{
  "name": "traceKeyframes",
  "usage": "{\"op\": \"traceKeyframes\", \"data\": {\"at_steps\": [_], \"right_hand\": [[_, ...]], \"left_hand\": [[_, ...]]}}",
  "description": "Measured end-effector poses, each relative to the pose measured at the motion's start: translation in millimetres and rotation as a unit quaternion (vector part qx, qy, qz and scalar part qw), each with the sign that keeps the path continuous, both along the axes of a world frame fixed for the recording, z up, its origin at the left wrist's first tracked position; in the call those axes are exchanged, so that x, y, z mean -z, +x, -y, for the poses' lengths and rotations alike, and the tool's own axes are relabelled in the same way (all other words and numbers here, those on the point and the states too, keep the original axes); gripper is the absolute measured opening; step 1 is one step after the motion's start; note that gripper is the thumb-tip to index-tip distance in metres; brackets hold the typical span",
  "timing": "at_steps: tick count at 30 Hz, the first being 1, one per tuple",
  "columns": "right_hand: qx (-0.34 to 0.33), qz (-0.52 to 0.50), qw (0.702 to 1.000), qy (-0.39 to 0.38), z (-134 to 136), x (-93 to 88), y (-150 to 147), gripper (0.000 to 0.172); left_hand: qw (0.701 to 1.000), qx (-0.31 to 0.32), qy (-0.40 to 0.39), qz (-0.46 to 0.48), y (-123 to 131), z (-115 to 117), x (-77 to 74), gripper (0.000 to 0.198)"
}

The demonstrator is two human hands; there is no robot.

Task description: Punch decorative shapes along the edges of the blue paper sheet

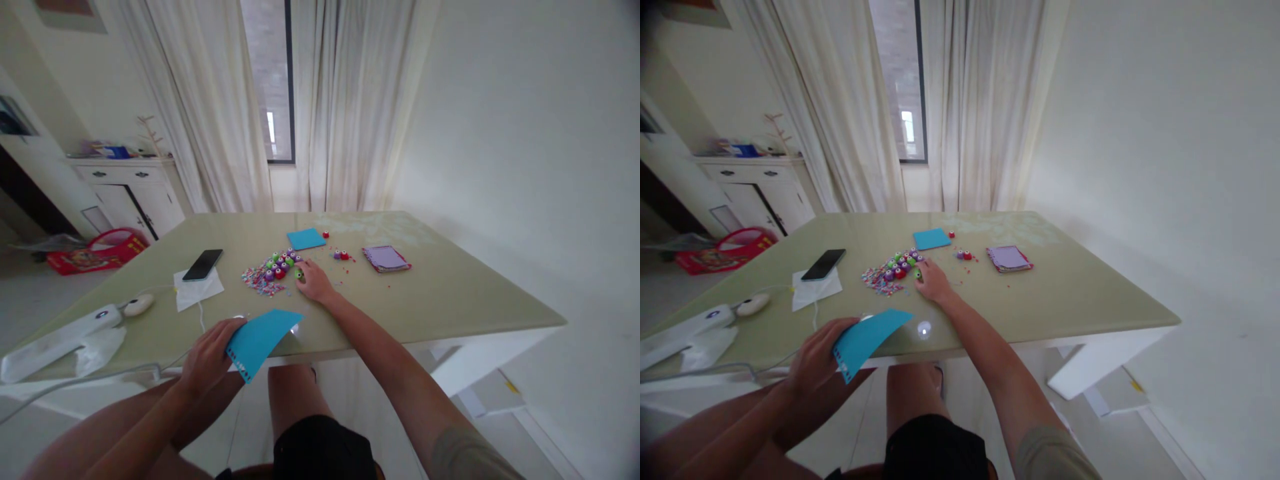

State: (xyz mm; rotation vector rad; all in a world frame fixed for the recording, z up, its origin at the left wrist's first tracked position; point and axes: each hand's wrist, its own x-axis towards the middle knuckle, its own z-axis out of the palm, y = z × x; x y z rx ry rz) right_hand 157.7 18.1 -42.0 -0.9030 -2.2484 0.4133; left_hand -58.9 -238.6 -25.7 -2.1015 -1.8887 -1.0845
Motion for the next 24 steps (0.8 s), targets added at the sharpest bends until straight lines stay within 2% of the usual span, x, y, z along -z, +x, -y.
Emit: {"op": "traceKeyframes", "data": {"at_steps": [3, 9, 11, 14, 17, 19, 21, 24], "right_hand": [[0.013, -0.017, 1.0, -0.004, 0.7, -0.6, 3.6, 0.043], [0.039, -0.067, 0.997, -0.026, -3.2, 0.0, 8.8, 0.036], [0.05, -0.082, 0.995, -0.033, -5.6, 0.8, 9.4, 0.036], [0.066, -0.098, 0.992, -0.043, -8.9, 2.6, 10.1, 0.039], [0.07, -0.107, 0.991, -0.047, -9.7, 3.5, 11.8, 0.038], [0.066, -0.107, 0.991, -0.045, -8.9, 2.5, 13.0, 0.027], [0.059, -0.113, 0.99, -0.052, -7.8, 0.3, 13.4, 0.021], [0.047, -0.162, 0.981, -0.097, -7.8, -3.8, 12.7, 0.035]], "left_hand": [[1.0, 0.03, 0.001, 0.006, -6.5, -4.8, 0.8, 0.046], [0.994, 0.094, 0.039, -0.026, -30.5, -13.5, 20.3, 0.052], [0.994, 0.092, 0.046, -0.021, -32.1, -15.5, 22.1, 0.052], [0.994, 0.087, 0.044, 0.053, -22.4, -23.8, 10.2, 0.045], [0.982, 0.075, 0.02, 0.172, -1.3, -46.6, -16.3, 0.035], [0.958, 0.061, -0.006, 0.279, 15.8, -72.1, -34.5, 0.036], [0.918, 0.049, -0.042, 0.391, 33.1, -104.3, -47.8, 0.038], [0.811, 0.009, -0.063, 0.582, 55.7, -157.5, -55.1, 0.043]]}}
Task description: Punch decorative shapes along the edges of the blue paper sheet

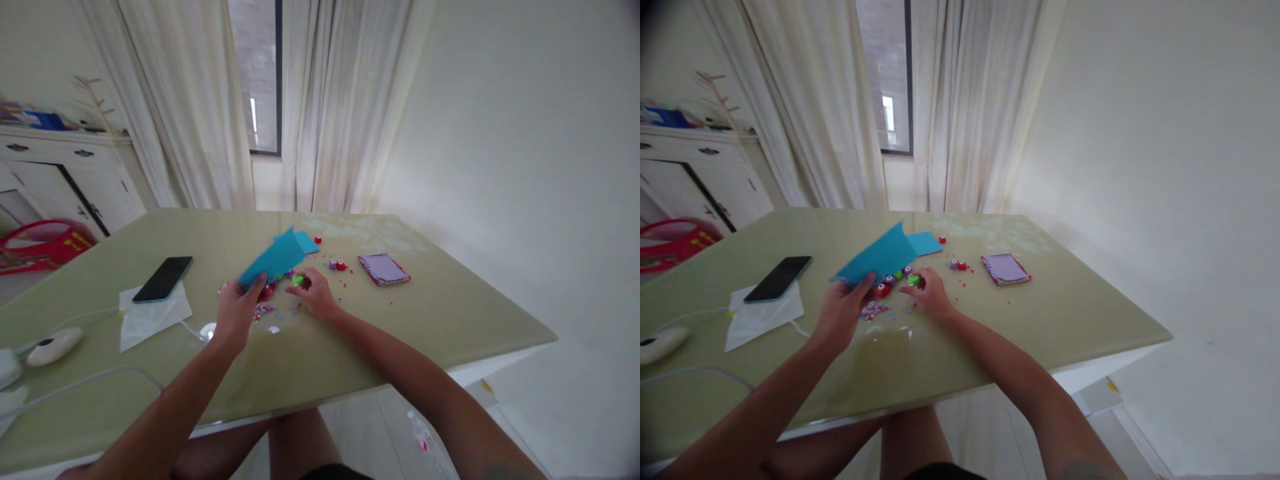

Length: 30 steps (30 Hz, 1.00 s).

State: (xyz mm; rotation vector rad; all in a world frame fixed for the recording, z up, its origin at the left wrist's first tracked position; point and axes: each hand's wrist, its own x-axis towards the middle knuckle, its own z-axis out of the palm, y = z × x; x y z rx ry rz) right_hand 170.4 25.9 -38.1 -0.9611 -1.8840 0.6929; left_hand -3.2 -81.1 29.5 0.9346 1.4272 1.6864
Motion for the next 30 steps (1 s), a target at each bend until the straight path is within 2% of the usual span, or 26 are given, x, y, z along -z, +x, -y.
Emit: {"op": "traceKeyframes", "data": {"at_steps": [1, 4, 7, 11, 15, 21, 25, 30], "right_hand": [[-0.004, -0.023, 1.0, -0.02, -0.6, -1.1, -0.2, 0.039], [-0.003, -0.093, 0.991, -0.093, -2.8, -2.7, 0.9, 0.043], [-0.009, -0.155, 0.973, -0.171, -3.3, -2.6, 4.8, 0.047], [-0.07, -0.221, 0.943, -0.241, 1.1, -5.8, 8.7, 0.041], [-0.133, -0.238, 0.919, -0.286, 8.5, -9.7, 8.8, 0.043], [-0.113, -0.231, 0.916, -0.308, 16.1, -6.7, 11.5, 0.046], [-0.12, -0.243, 0.91, -0.315, 18.8, -10.4, 14.2, 0.043], [-0.117, -0.241, 0.911, -0.314, 20.2, -14.0, 17.6, 0.042]], "left_hand": [[0.998, -0.014, -0.001, 0.06, 5.9, -16.5, 0.2, 0.046], [0.996, -0.028, 0.0, 0.085, 17.4, -53.2, 4.6, 0.052], [0.998, -0.009, -0.008, 0.059, 21.2, -65.3, 11.9, 0.047], [0.998, 0.052, -0.002, -0.045, 21.1, -55.7, 24.0, 0.039], [0.993, 0.069, -0.019, -0.093, 20.0, -42.8, 30.3, 0.035], [0.989, 0.075, -0.052, -0.114, 15.4, -34.9, 21.7, 0.034], [0.987, 0.094, -0.047, -0.12, 16.9, -34.3, 17.9, 0.033], [0.986, 0.088, -0.058, -0.127, 17.6, -35.6, 16.8, 0.032]]}}
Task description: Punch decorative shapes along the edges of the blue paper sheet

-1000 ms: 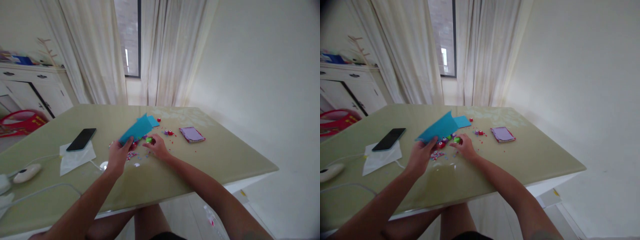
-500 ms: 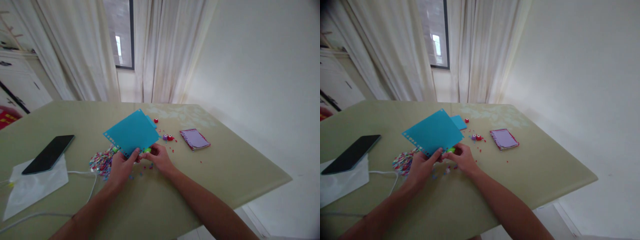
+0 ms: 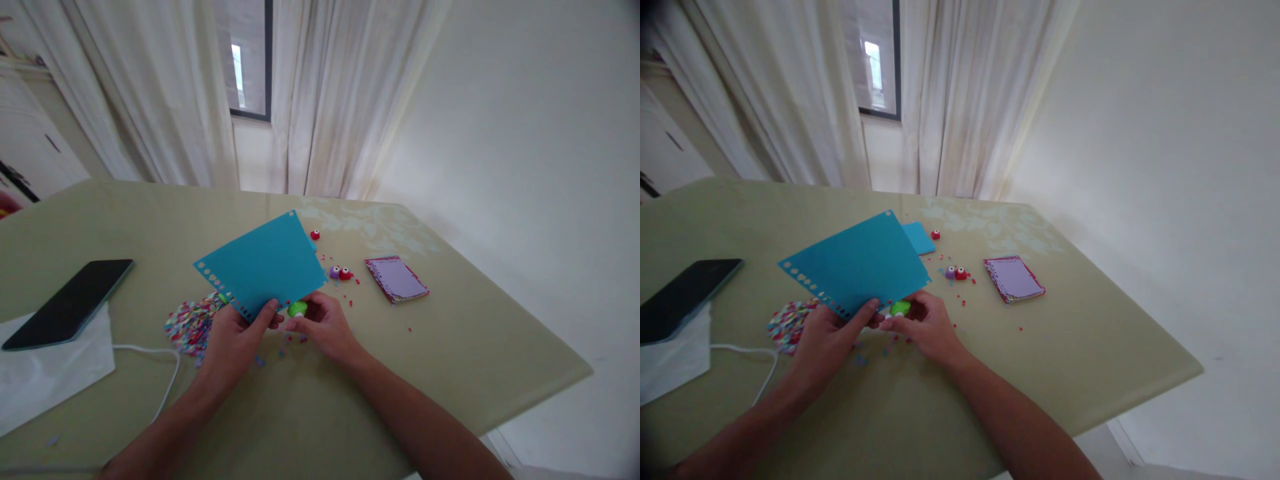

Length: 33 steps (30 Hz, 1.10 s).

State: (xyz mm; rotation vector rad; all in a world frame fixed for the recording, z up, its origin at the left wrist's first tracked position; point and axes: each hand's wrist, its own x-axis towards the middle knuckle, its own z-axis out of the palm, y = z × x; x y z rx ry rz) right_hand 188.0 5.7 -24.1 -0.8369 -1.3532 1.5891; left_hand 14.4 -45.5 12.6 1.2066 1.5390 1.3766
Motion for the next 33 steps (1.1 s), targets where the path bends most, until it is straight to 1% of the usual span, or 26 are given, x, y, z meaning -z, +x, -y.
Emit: {"op": "traceKeyframes", "data": {"at_steps": [7, 13, 20, 23, 28, 33], "right_hand": [[-0.007, 0.011, 1.0, -0.007, 1.6, -0.2, 0.2, 0.041], [0.007, 0.059, 0.998, 0.001, 3.1, -4.0, 1.4, 0.042], [0.013, 0.09, 0.996, 0.019, 4.2, -3.8, 4.8, 0.044], [0.005, 0.062, 0.998, 0.009, 2.9, -4.6, 4.5, 0.042], [0.013, 0.002, 0.999, -0.031, -3.2, -9.4, 2.8, 0.047], [0.027, -0.036, 0.994, -0.102, -2.4, -10.8, 2.0, 0.054]], "left_hand": [[1.0, 0.001, 0.002, -0.022, -2.4, 1.8, 1.7, 0.032], [0.999, 0.013, 0.016, -0.05, -4.4, 2.2, 4.9, 0.032], [1.0, 0.008, -0.001, -0.025, -2.8, 1.3, 0.8, 0.029], [0.999, 0.016, 0.003, -0.032, -2.1, 1.6, 0.1, 0.031], [1.0, 0.007, 0.006, -0.029, 0.6, 2.8, 2.3, 0.03], [0.999, 0.019, 0.007, -0.034, 0.7, 2.9, 9.5, 0.028]]}}
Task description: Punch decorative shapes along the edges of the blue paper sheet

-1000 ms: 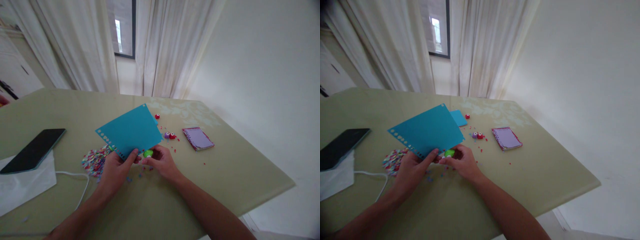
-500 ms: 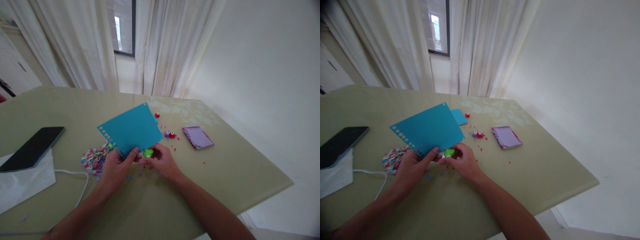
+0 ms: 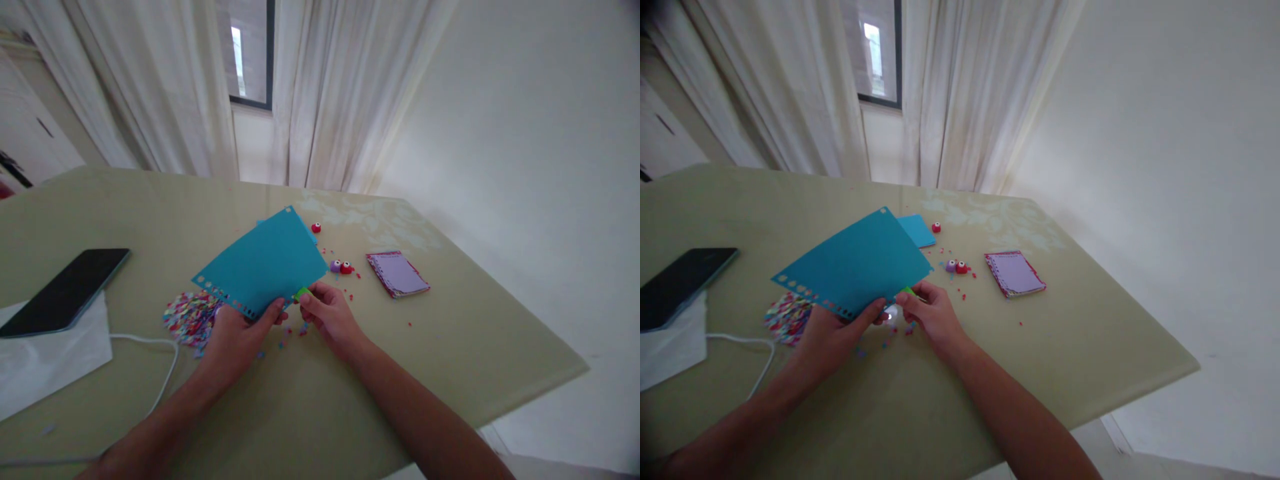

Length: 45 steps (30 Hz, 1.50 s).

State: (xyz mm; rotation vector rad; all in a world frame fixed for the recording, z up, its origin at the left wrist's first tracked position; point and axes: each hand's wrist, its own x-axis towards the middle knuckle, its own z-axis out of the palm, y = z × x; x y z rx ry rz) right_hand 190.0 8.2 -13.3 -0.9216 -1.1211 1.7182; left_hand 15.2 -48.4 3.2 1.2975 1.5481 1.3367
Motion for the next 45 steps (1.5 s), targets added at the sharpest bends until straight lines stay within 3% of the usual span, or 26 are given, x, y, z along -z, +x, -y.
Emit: {"op": "traceKeyframes", "data": {"at_steps": [4, 30, 40, 45], "right_hand": [[0.001, -0.007, 0.999, -0.031, 4.7, 0.0, -1.2, 0.055], [0.007, 0.032, 0.999, 0.005, 8.7, 2.6, -4.7, 0.06], [-0.022, 0.046, 0.998, 0.029, 0.9, -4.0, 1.7, 0.051], [0.055, 0.078, 0.991, 0.097, -13.4, -11.3, 16.6, 0.046]], "left_hand": [[1.0, 0.011, -0.008, -0.011, -1.9, 0.2, 3.5, 0.029], [0.999, 0.035, -0.003, -0.018, 1.6, 0.3, -4.3, 0.025], [1.0, 0.013, -0.015, -0.005, -2.0, -4.0, 4.7, 0.028], [1.0, -0.016, -0.002, 0.007, -4.6, -6.4, 1.8, 0.029]]}}
